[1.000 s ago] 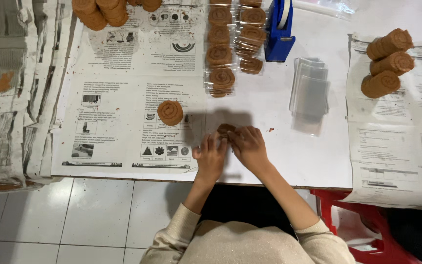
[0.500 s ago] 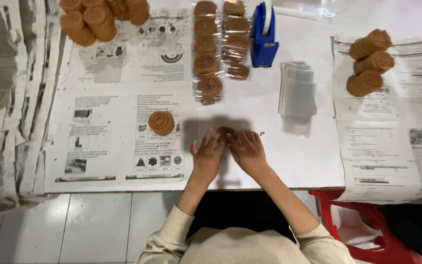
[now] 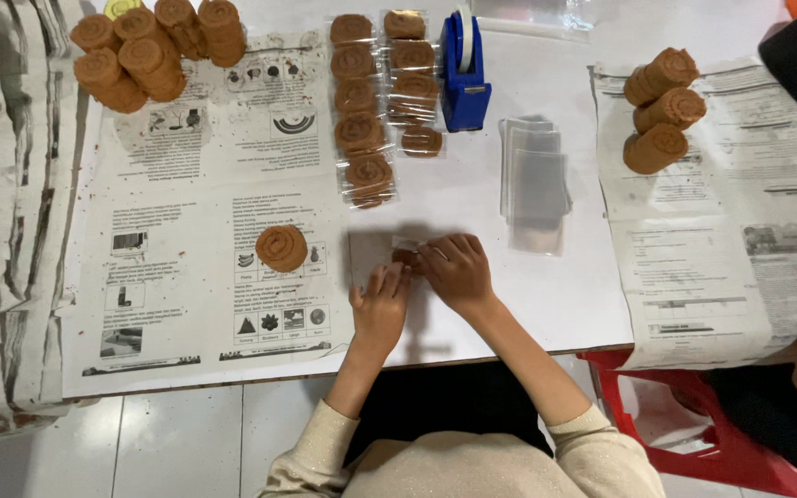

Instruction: The person places individual spiral-shaped food items into small plastic bags by hand, سپس takes adhesive tape from a dispenser to seal each bag.

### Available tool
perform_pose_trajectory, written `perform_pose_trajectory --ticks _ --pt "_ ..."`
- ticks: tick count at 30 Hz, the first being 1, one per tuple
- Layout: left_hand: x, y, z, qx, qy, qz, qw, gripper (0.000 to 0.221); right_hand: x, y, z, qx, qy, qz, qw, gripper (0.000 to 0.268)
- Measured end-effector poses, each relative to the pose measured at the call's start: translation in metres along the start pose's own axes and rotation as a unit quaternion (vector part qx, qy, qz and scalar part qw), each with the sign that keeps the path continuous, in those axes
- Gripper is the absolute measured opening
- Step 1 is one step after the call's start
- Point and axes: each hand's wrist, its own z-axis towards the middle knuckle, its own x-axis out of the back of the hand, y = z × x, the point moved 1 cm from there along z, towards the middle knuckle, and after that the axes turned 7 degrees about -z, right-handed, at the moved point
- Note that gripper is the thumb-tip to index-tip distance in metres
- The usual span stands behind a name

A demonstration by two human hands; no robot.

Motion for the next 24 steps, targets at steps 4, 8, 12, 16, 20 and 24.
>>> perform_pose_trajectory --ticks 4,8,12,16,20,24 --pt "0.002 0.002 0.006 0.004 0.015 -0.009 1.000 0.012 0.011 -0.007 0.011 0.056 0.039 -0.010 0.998 0.007" --pt "0.000 0.005 0.004 0.005 0.028 0.002 1.000 0.016 0.023 -0.013 0.010 0.076 0.000 0.005 0.997 0.006" --pt "0.002 0.001 0.008 -0.001 0.024 0.011 1.000 0.014 0.028 -0.017 0.016 0.075 -0.008 -0.005 0.997 0.007" --pt "0.001 0.000 0.010 0.000 0.011 0.003 1.000 0.019 0.009 -0.004 0.008 -0.002 0.008 0.002 1.000 0.017" --pt "0.003 0.002 0.010 -0.003 0.012 -0.010 1.000 0.024 0.024 0.001 0.027 -0.116 -0.086 0.072 0.987 0.007" --pt "0.009 0.001 0.017 -0.007 -0.001 -0.014 1.000 0.027 0.035 0.001 0.042 -0.199 -0.176 0.148 0.953 0.011"
